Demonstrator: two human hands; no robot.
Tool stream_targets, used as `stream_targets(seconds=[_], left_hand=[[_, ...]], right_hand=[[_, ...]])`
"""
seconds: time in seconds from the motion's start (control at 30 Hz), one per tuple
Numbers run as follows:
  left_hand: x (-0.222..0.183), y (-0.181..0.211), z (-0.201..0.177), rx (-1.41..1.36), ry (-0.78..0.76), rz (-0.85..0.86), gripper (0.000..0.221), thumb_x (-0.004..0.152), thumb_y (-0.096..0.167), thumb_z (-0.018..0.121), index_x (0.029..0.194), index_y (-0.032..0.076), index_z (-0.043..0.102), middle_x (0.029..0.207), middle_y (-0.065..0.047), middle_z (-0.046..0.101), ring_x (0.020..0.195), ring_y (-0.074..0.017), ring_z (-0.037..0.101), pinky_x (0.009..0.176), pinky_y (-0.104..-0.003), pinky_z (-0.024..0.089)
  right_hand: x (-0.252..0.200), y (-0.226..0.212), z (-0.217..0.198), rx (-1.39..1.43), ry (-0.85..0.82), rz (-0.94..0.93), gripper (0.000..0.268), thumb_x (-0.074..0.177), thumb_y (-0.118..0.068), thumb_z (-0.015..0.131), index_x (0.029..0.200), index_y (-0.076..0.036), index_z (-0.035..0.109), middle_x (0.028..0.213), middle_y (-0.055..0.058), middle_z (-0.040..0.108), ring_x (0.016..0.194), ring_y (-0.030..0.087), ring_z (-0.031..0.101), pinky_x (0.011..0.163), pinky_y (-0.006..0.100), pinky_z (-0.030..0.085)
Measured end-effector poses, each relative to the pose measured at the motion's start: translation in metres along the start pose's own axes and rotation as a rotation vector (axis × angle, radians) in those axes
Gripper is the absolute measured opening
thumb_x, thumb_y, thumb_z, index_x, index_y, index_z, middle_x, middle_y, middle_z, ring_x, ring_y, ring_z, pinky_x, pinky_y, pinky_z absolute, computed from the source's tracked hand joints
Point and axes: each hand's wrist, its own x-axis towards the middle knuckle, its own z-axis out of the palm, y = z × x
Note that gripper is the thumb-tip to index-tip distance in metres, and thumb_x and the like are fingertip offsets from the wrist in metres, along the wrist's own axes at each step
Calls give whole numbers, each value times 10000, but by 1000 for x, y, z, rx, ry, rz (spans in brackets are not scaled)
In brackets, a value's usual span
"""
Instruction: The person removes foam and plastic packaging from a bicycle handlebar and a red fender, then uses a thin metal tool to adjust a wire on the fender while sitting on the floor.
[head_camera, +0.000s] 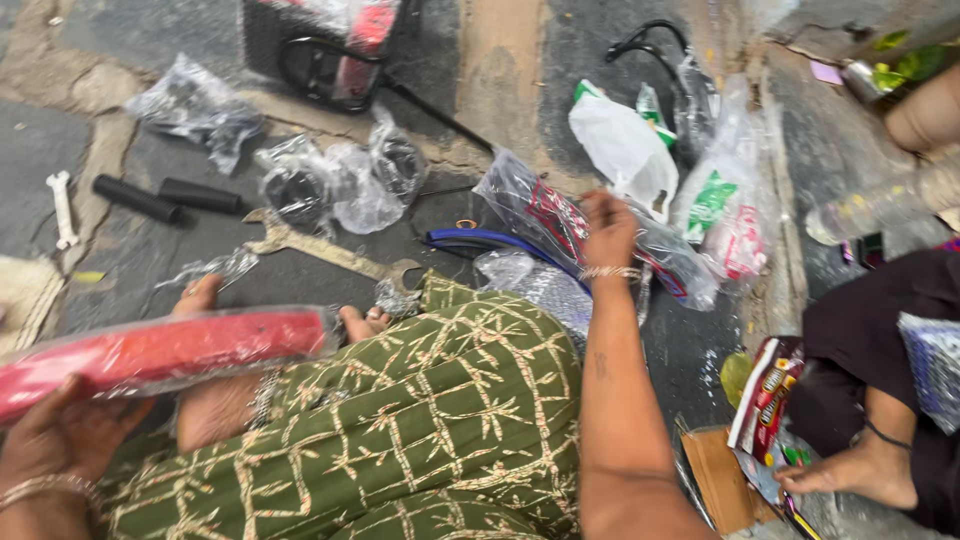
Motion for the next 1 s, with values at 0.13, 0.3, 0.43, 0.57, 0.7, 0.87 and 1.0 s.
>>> stream_targets(seconds=[0.13,0.3,0.43,0.57,0.7,0.87,1.0], left_hand=[[-3,1,12,-16,68,-152,399,964,383,621,1280,142,587,1357,-96,654,1291,-339,559,1132,-643,315],[-17,3,31,17,55,-273,583,891,483,630,1347,128,564,1387,-110,602,1231,-330,563,1067,-565,353],[-29,6,51,63,124,-325,678,895,536,614,1411,110,505,1301,-165,605,1219,-335,575,1055,-529,398],[-36,-1,61,113,116,-297,759,883,636,563,1432,115,504,1269,-174,641,1183,-330,593,1015,-501,425],[-35,-12,55,157,117,-292,788,856,690,567,1461,191,494,1267,-111,626,1131,-260,575,961,-447,415],[-23,-23,52,179,110,-166,666,924,550,655,1422,129,517,1274,-50,620,1100,-213,573,898,-398,441],[-30,-22,68,173,185,-194,604,938,557,596,1389,160,528,1278,-52,619,1079,-207,577,882,-416,435]], right_hand=[[-41,0,35,-376,-411,-209,86,935,-120,716,980,-49,735,971,101,749,902,203,720,813,324,558],[-6,9,25,-594,-204,-231,165,988,-199,730,1019,-38,752,993,180,732,899,355,716,798,410,551],[3,34,-6,-663,-296,-302,173,983,-198,702,1042,-39,737,1010,190,711,935,389,683,832,441,537],[-21,75,-60,-804,-396,-255,200,940,-221,719,1060,-63,740,1006,216,688,964,412,656,861,482,518],[-47,100,-103,-1028,-449,-5,315,868,-278,748,1093,-59,735,1041,261,688,991,448,657,872,512,513],[-56,76,-109,-1090,-397,293,334,978,-368,674,1199,-127,738,1081,249,712,1050,453,665,910,518,509],[-32,25,-82,-995,-393,208,444,966,-428,682,1270,-107,705,1173,217,733,1130,413,680,968,492,521]])
